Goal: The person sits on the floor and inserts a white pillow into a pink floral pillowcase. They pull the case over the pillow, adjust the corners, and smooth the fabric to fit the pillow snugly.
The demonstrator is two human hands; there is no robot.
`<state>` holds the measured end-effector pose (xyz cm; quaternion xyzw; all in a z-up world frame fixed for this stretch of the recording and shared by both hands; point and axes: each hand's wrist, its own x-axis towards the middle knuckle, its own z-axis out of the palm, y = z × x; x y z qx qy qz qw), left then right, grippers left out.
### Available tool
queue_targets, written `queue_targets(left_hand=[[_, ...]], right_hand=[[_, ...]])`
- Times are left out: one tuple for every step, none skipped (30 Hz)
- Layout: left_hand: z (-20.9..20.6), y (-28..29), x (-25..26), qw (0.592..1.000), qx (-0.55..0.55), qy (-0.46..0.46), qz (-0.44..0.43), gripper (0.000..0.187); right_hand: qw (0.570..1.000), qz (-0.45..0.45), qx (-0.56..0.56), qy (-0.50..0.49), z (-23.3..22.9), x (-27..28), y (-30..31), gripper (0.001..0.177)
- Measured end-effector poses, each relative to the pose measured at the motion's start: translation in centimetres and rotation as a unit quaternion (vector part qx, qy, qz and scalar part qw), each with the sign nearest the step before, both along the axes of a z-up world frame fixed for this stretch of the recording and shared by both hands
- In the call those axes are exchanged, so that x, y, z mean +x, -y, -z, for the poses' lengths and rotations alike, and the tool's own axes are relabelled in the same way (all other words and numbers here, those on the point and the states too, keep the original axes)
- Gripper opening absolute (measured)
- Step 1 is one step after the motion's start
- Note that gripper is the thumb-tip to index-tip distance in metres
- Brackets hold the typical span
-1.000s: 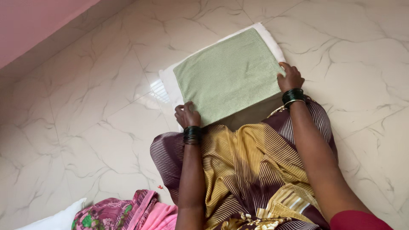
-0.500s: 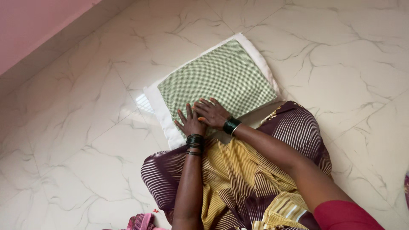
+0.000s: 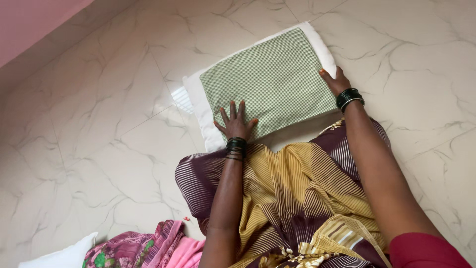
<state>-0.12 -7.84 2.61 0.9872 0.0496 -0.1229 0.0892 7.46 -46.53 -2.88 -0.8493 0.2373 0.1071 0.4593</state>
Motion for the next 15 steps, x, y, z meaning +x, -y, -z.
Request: queue_targets(left_hand=[[0.2,-0.3,-0.1,1.0,0.012,0.017,0.004,0.098],[0.3,-0.7,-0.2,0.999,0.025,0.033,0.008,0.097],[0.3,-0.9,-0.4,0.999,0.019,0.031,-0.004,0.096],[0.4,-1.0,-0.7,0.999,0.013,0.028,-0.016,0.094],[0.4,-1.0,-1.0,0.999,0.006,0.026,-0.029,0.092],[0.2,-1.3,-1.2,0.999,0.003,0.024,-0.034,0.091],[0.1,-1.3,-1.5,0.999,-0.001,0.021,-0.038,0.091],[-0.2,-1.3,-1.8,0.999,-0.005,0.018,-0.041,0.09],[-0.5,-1.4,-1.9,0.999,-0.004,0.008,-0.034,0.091],[-0.8,-1.6,-2.1,1.0,-0.003,-0.002,-0.026,0.091],[-1.1,-2.1,-2.6,1.0,0.0,-0.013,-0.023,0.091],[-1.2,-2.1,-3.0,1.0,-0.006,-0.011,-0.019,0.091],[-1.2,-2.1,-3.5,1.0,-0.01,-0.01,-0.017,0.09],[-1.1,-2.1,-3.9,1.0,-0.013,-0.008,-0.016,0.09],[-0.8,-2.2,-4.0,0.999,-0.029,0.006,-0.027,0.086]], right_hand=[[1.0,-0.003,0.009,0.021,0.3,-0.3,-0.3,0.098],[1.0,-0.003,0.021,0.021,0.5,-0.6,-0.4,0.096],[0.999,-0.004,0.034,0.021,0.7,-0.9,-0.4,0.094],[0.999,-0.005,0.048,0.02,0.8,-1.2,-0.5,0.091],[0.999,0.006,0.038,0.015,0.9,-1.5,-0.6,0.092],[0.999,0.017,0.027,0.01,1.0,-1.9,-0.7,0.093],[0.999,0.029,0.016,0.005,1.1,-2.3,-0.6,0.094],[1.0,0.022,0.009,-0.003,1.4,-2.5,-0.6,0.093],[1.0,0.014,0.003,-0.01,1.6,-2.5,-0.7,0.092],[1.0,0.007,-0.004,-0.016,1.8,-2.7,-0.6,0.091],[1.0,0.001,-0.018,0.002,2.1,-3.1,-0.6,0.094],[0.999,-0.005,-0.031,0.02,2.1,-3.6,-0.3,0.097],[0.999,0.012,-0.04,0.006,2.0,-4.1,-0.2,0.1],[0.998,0.029,-0.049,-0.008,1.9,-4.4,-0.4,0.104],[0.994,0.043,-0.099,-0.015,1.5,-4.7,-0.8,0.095]])
